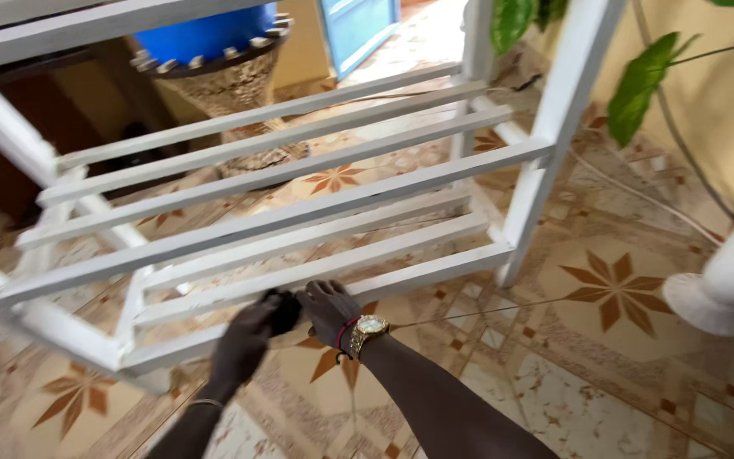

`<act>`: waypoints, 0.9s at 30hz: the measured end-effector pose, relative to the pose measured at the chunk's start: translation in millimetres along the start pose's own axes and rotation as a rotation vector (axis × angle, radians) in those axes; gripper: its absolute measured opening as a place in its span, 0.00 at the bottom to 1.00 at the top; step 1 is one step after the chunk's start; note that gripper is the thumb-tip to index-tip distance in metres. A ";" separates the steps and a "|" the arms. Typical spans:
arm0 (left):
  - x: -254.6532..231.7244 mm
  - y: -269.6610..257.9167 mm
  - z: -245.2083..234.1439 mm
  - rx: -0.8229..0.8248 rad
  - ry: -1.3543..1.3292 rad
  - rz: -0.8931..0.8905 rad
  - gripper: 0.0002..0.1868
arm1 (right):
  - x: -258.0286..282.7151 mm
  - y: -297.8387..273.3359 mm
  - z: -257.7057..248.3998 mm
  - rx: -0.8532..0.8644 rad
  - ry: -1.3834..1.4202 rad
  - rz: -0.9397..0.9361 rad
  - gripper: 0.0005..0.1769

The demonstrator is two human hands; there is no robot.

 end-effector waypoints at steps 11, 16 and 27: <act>-11.3 -3.4 -69.0 0.054 0.432 -0.453 0.26 | 4.6 10.0 -26.0 0.262 0.113 0.014 0.46; -101.0 15.9 10.9 -0.423 0.246 -0.042 0.17 | -23.7 8.8 -18.4 0.269 0.075 0.026 0.40; -53.9 14.9 -10.5 -0.137 -0.020 -0.016 0.17 | -4.1 59.3 -25.6 0.427 -0.141 0.276 0.50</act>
Point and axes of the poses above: each hand's wrist, its own y-axis towards the middle knuckle, its own z-axis out of the palm, x = y × z, the point moved 1 cm from there along y, towards the middle knuckle, and after that the axes turned 9 degrees about -x, right-handed, at the moved point
